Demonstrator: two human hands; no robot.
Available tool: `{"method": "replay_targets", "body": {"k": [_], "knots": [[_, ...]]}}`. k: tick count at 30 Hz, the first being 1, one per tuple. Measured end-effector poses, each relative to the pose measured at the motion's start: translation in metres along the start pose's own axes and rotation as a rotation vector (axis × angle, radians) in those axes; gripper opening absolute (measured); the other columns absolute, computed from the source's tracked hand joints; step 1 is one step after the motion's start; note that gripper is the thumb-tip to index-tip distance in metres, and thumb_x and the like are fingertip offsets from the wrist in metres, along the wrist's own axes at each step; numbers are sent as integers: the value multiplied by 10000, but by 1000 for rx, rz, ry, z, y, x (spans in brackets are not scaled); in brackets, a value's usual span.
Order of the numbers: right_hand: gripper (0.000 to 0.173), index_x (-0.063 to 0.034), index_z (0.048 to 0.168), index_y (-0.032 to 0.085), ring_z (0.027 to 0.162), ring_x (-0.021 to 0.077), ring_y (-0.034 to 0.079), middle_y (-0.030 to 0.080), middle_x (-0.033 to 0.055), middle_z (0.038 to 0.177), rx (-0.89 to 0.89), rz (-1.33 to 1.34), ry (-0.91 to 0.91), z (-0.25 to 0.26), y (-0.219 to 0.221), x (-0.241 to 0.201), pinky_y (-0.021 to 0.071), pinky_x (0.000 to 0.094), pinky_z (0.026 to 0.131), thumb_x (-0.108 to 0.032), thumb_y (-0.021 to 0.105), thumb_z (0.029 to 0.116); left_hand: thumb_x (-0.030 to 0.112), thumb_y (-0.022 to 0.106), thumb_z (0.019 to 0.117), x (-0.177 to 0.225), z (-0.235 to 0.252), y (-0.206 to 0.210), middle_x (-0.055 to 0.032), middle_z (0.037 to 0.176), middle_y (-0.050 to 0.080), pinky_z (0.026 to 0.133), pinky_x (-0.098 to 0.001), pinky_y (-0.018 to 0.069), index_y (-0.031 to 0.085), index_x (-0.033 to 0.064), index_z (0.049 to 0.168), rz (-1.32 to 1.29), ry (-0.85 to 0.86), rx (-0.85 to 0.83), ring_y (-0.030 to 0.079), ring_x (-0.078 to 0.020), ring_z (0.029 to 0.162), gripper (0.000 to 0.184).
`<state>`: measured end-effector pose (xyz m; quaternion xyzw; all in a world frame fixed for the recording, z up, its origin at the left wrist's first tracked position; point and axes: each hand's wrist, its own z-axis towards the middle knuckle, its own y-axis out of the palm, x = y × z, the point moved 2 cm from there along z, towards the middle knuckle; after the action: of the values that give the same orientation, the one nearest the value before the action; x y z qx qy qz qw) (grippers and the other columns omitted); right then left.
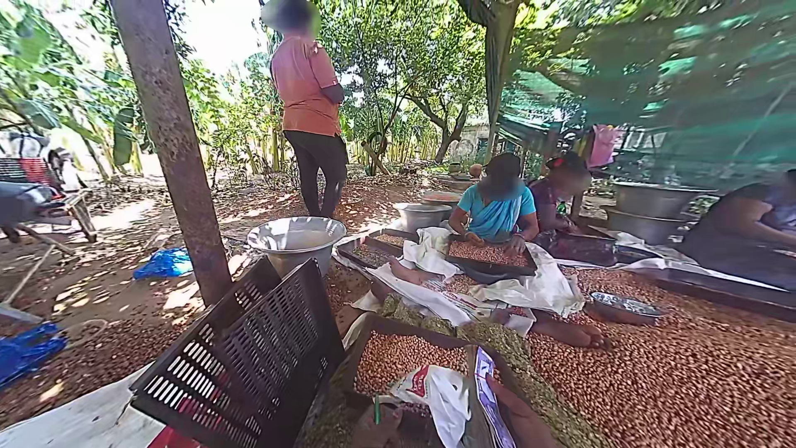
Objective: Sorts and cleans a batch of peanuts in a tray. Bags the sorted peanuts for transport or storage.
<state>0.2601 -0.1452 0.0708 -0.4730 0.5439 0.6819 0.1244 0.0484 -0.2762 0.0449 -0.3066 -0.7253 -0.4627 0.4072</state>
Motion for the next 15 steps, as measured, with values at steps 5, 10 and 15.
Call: {"method": "replay_targets", "body": {"k": [5,10,15], "knots": [[369,-137,1123,643,885,119,759,784,42,948,7,11,-27,-3,-3,-2,640,312,806,-208,281,1110,30,556,1027,38,-7,1,27,593,496,395,-156,323,537,61,970,-10,185,119,377,-13,416,68],[330,-120,1108,670,899,126,761,789,56,963,-47,5,-30,-8,3,-1,640,320,827,-190,348,1089,145,763,859,82,-20,22,37,808,580,458,-146,355,599,66,1061,355,525,-65,417,13,518,272],[283,-127,1101,647,889,113,759,789,38,951,-97,-67,-31,-13,8,-2,633,316,834,-170,369,1071,335,863,820,107,-47,53,-180,1360,581,813,-487,606,680,81,1278,1374,697,-233,694,-322,1013,555]]}}
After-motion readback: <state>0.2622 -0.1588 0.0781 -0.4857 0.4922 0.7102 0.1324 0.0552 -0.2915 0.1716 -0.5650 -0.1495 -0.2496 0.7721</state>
